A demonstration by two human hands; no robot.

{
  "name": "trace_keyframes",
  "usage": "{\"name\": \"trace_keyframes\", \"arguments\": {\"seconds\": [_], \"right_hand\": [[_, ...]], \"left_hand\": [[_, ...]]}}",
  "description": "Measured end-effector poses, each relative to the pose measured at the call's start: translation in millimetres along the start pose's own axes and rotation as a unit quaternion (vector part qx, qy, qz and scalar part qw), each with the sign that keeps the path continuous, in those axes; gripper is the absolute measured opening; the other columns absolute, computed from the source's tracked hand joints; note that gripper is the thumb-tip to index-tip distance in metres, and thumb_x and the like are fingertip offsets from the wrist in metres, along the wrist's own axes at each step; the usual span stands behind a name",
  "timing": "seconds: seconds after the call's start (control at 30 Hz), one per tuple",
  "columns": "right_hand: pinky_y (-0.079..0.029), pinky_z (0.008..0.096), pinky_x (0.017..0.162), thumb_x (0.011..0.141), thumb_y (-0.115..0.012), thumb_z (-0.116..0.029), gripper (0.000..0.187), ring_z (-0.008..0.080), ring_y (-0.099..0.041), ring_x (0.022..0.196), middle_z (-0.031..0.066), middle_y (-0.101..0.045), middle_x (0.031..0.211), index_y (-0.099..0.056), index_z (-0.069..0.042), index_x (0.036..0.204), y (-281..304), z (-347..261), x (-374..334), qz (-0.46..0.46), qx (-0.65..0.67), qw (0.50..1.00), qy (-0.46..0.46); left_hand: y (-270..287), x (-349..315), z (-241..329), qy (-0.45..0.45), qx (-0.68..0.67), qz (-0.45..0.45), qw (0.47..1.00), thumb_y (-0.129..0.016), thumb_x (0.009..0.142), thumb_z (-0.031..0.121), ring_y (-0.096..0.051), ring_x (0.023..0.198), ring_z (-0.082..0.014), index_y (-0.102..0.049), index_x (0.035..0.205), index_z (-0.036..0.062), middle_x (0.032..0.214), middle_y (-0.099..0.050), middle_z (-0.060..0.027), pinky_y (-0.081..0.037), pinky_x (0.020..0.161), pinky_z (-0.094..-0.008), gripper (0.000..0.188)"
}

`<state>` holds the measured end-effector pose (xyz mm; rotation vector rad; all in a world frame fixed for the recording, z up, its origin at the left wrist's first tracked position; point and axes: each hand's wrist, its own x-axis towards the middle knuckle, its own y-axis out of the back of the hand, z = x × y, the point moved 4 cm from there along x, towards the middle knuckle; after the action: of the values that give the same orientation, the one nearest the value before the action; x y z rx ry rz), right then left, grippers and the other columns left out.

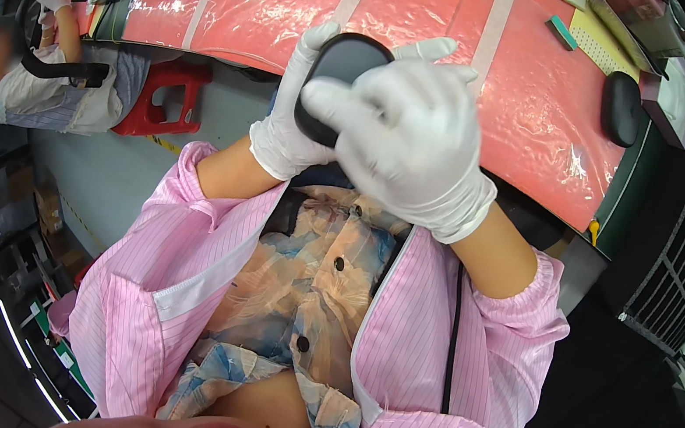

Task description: Inspecting and wiping earbud charging cases at a factory workbench.

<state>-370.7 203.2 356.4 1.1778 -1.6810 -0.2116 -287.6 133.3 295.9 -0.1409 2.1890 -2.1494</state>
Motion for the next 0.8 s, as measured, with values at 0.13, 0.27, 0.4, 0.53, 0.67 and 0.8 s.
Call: {"name": "trace_keyframes", "arguments": {"seconds": [0.13, 0.27, 0.4, 0.53, 0.67, 0.8], "right_hand": [[-0.046, 0.0378, 0.067, 0.064, -0.065, -0.004, 0.036, 0.0241, -0.056, 0.072, 0.0043, -0.057, 0.076, -0.074, -0.015, 0.097, 8.9, 40.7, -3.1, 0.023, -0.086, 0.992, -0.084], [-0.045, 0.0366, 0.064, 0.064, -0.063, -0.002, 0.037, 0.024, -0.056, 0.07, 0.0041, -0.057, 0.075, -0.074, -0.014, 0.098, 5.6, 47.5, -5.6, 0.092, 0.034, 0.987, -0.13], [-0.044, 0.0338, 0.059, 0.056, -0.06, 0.002, 0.046, 0.0217, -0.055, 0.064, 0.0015, -0.053, 0.07, -0.073, -0.009, 0.099, -7.0, 11.5, -14.2, -0.025, 0.096, 0.995, 0.023], [-0.044, 0.0342, 0.06, 0.057, -0.059, 0.004, 0.042, 0.0209, -0.052, 0.063, 0.0021, -0.052, 0.071, -0.071, -0.005, 0.096, -10.8, 3.2, -37.1, -0.043, 0.126, 0.989, 0.069], [-0.05, 0.0287, 0.071, 0.076, -0.044, 0.016, 0.042, 0.0198, -0.058, 0.074, 0.0078, -0.059, 0.083, -0.069, -0.001, 0.105, 15.1, 24.9, -18.2, 0.105, -0.026, 0.989, -0.098], [-0.044, 0.0337, 0.069, 0.061, -0.061, 0.005, 0.045, 0.0196, -0.053, 0.074, 0.0011, -0.056, 0.081, -0.074, -0.011, 0.101, -11.4, 11.5, -25.9, 0.053, 0.014, 0.998, 0.012]], "left_hand": [[11.8, 2.0, -0.5, -0.015, -0.051, -0.009, 0.999, -0.049, 0.089, 0.05, -0.055, 0.116, -0.0295, -0.059, 0.113, -0.0027, 0.115, -0.061, -0.0162, -0.038, 0.109, -0.0452, 0.059], [10.1, 3.1, 3.0, -0.025, -0.019, 0.012, 0.999, -0.05, 0.088, 0.05, -0.056, 0.116, -0.0301, -0.061, 0.109, -0.0022, 0.117, -0.061, -0.0158, -0.038, 0.109, -0.0456, 0.057], [-6.1, 10.6, 2.9, -0.029, 0.183, 0.066, 0.981, -0.043, 0.086, 0.067, -0.025, 0.143, -0.0338, -0.013, 0.153, 0.0022, 0.156, -0.018, -0.023, -0.022, 0.117, -0.0415, 0.098], [-2.4, 16.6, 9.7, -0.038, -0.03, 0.026, 0.998, -0.045, 0.085, 0.064, -0.019, 0.145, -0.0339, -0.013, 0.153, 0.003, 0.157, -0.016, -0.0226, -0.017, 0.119, -0.0418, 0.097], [-4.3, 13.3, 7.5, -0.026, -0.172, -0.045, 0.984, -0.049, 0.084, 0.061, -0.015, 0.147, -0.0335, -0.013, 0.153, 0.0065, 0.159, -0.013, -0.019, -0.015, 0.12, -0.0439, 0.095], [1.1, 20.1, 7.7, -0.094, -0.084, 0.015, 0.992, -0.053, 0.082, 0.059, -0.023, 0.144, -0.0355, -0.027, 0.149, 0.0044, 0.155, -0.026, -0.0199, -0.024, 0.117, -0.049, 0.09]]}}
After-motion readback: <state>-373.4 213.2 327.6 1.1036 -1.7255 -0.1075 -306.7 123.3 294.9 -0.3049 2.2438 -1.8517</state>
